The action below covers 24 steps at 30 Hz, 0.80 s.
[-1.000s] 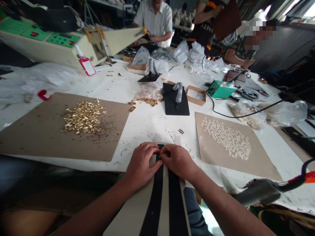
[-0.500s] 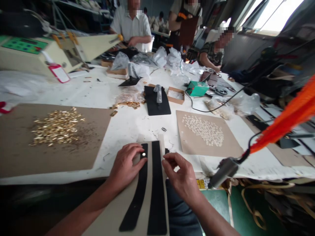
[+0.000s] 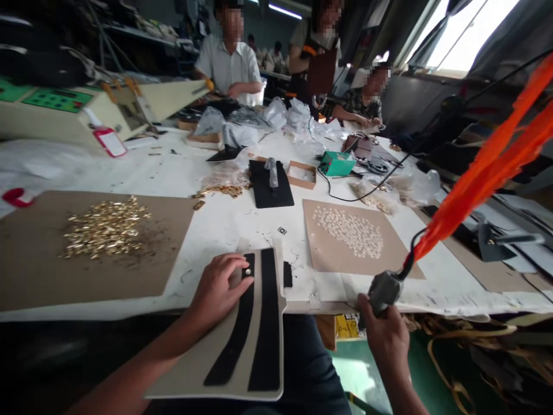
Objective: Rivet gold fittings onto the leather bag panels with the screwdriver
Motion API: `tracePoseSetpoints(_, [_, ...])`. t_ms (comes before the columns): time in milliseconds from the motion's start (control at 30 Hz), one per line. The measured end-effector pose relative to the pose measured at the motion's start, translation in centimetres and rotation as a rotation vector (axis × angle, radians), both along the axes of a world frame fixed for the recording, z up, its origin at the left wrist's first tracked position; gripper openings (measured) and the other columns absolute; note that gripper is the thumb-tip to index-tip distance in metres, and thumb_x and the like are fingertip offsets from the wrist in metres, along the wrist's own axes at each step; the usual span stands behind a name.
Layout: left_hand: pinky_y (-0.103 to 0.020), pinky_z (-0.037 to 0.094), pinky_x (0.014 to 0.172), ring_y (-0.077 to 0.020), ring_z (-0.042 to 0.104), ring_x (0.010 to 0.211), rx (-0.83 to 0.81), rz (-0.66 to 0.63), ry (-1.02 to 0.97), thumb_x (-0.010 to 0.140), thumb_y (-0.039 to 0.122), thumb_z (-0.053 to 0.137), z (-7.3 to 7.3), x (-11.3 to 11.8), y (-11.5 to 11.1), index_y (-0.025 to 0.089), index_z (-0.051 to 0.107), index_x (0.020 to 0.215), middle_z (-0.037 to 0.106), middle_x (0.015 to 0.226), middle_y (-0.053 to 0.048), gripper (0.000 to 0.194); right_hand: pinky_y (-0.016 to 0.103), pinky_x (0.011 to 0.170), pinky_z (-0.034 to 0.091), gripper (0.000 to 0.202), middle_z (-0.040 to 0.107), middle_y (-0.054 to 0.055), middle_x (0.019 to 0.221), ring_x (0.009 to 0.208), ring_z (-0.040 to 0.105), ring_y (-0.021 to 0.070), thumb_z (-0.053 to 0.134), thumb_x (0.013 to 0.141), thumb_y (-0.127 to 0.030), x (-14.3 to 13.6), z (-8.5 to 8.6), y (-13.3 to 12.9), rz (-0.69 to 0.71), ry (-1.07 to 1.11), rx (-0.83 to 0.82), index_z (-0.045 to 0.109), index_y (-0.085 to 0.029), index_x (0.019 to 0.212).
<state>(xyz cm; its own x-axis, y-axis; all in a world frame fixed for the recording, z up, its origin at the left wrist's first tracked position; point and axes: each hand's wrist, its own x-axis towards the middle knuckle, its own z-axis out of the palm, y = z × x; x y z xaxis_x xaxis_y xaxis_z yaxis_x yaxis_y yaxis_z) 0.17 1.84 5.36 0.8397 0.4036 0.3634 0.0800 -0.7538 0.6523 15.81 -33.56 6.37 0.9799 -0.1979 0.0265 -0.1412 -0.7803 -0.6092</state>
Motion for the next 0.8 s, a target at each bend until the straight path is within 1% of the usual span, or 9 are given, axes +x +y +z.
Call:
tracePoseSetpoints(67, [-0.05, 0.05, 0.102, -0.0294, 0.065, 0.118, -0.018, 0.017, 0.006, 0.086, 0.018, 0.077, 0.1, -0.1, -0.2, 0.025, 0.067, 0.104, 0.074, 0.118, -0.006, 0.022, 0.048, 0.073, 0.052, 0.048, 0.069, 0.011, 0.071, 0.078, 0.065, 0.0369, 0.075, 0.073, -0.069, -0.4, 1.6, 1.8, 0.072, -0.032, 0.197, 0.07, -0.022, 0.081])
tracePoseSetpoints(133, [-0.05, 0.049, 0.102, -0.0288, 0.065, 0.118, -0.032, 0.038, 0.008, 0.084, 0.016, 0.079, 0.1, -0.1, -0.4, 0.025, 0.067, 0.103, 0.073, 0.117, -0.006, 0.024, 0.047, 0.074, 0.055, 0.044, 0.068, 0.008, 0.079, 0.08, 0.065, 0.0325, 0.076, 0.079, -0.066, -0.9, 3.6, 4.8, 0.262, -0.062, 0.523, 0.069, -0.024, 0.091])
tracePoseSetpoints(233, [-0.05, 0.049, 0.103, -0.0286, 0.064, 0.119, -0.052, 0.046, 0.005, 0.082, 0.016, 0.082, 0.0, -0.1, -0.5, 0.025, 0.068, 0.103, 0.073, 0.117, -0.005, 0.027, 0.043, 0.083, 0.058, 0.04, 0.063, 0.003, 0.087, 0.085, 0.065, 0.0244, 0.079, 0.083, -0.057, -1.6, 6.3, 11.5, 0.57, 0.022, 0.955, 0.065, -0.029, 0.107])
tracePoseSetpoints(300, [-0.049, 0.049, 0.103, -0.0287, 0.064, 0.12, -0.061, 0.04, 0.002, 0.082, 0.016, 0.083, 0.1, -0.1, -0.5, 0.025, 0.068, 0.104, 0.073, 0.117, -0.005, 0.028, 0.038, 0.078, 0.058, 0.035, 0.059, 0.0, 0.083, 0.078, 0.061, 0.0194, 0.084, 0.083, -0.046, -2.0, 7.5, 16.5, 0.73, 0.117, 1.16, 0.064, -0.028, 0.106])
tracePoseSetpoints(333, [-0.049, 0.049, 0.103, -0.0285, 0.064, 0.12, -0.067, 0.038, 0.002, 0.082, 0.016, 0.083, 0.1, -0.2, -0.5, 0.025, 0.068, 0.104, 0.073, 0.118, -0.005, 0.028, 0.034, 0.071, 0.056, 0.031, 0.055, -0.001, 0.078, 0.071, 0.057, 0.0171, 0.084, 0.084, -0.043, -2.2, 7.8, 18.9, 0.784, 0.144, 1.23, 0.064, -0.026, 0.099])
tracePoseSetpoints(400, [-0.048, 0.049, 0.104, -0.0281, 0.063, 0.121, -0.083, 0.038, 0.009, 0.081, 0.016, 0.085, 0.2, -0.2, -0.5, 0.025, 0.068, 0.103, 0.072, 0.118, -0.004, 0.03, 0.028, 0.057, 0.048, 0.034, 0.047, -0.004, 0.069, 0.059, 0.048, 0.0132, 0.084, 0.085, -0.044, -2.6, 7.8, 22.7, 0.859, 0.179, 1.302, 0.057, -0.024, 0.083])
tracePoseSetpoints(500, [-0.047, 0.047, 0.106, -0.0277, 0.062, 0.122, -0.108, 0.036, 0.025, 0.08, 0.017, 0.086, 0.3, -0.3, -0.5, 0.025, 0.069, 0.103, 0.071, 0.119, -0.004, 0.03, 0.026, 0.048, 0.038, 0.046, 0.039, -0.007, 0.062, 0.05, 0.04, 0.0104, 0.084, 0.086, -0.044, -3.2, 7.0, 26.0, 0.921, 0.208, 1.345, 0.046, -0.023, 0.072])
tracePoseSetpoints(633, [-0.048, 0.046, 0.107, -0.0275, 0.061, 0.123, -0.12, 0.034, 0.038, 0.082, 0.02, 0.085, 0.4, -0.3, -0.6, 0.026, 0.07, 0.104, 0.071, 0.121, -0.004, 0.027, 0.026, 0.047, 0.037, 0.045, 0.042, -0.007, 0.062, 0.05, 0.042, 0.0103, 0.084, 0.088, -0.041, -3.4, 6.0, 26.9, 0.96, 0.181, 1.319, 0.045, -0.024, 0.074])
tracePoseSetpoints(800, [-0.049, 0.047, 0.107, -0.0286, 0.061, 0.124, -0.139, 0.029, 0.049, 0.084, 0.021, 0.083, 0.5, -0.3, -0.5, 0.026, 0.071, 0.103, 0.071, 0.12, -0.004, 0.024, 0.029, 0.05, 0.041, 0.042, 0.045, -0.007, 0.063, 0.051, 0.046, 0.0118, 0.081, 0.091, -0.046, -3.2, 5.2, 26.7, 1.034, 0.155, 1.208, 0.048, -0.025, 0.078])
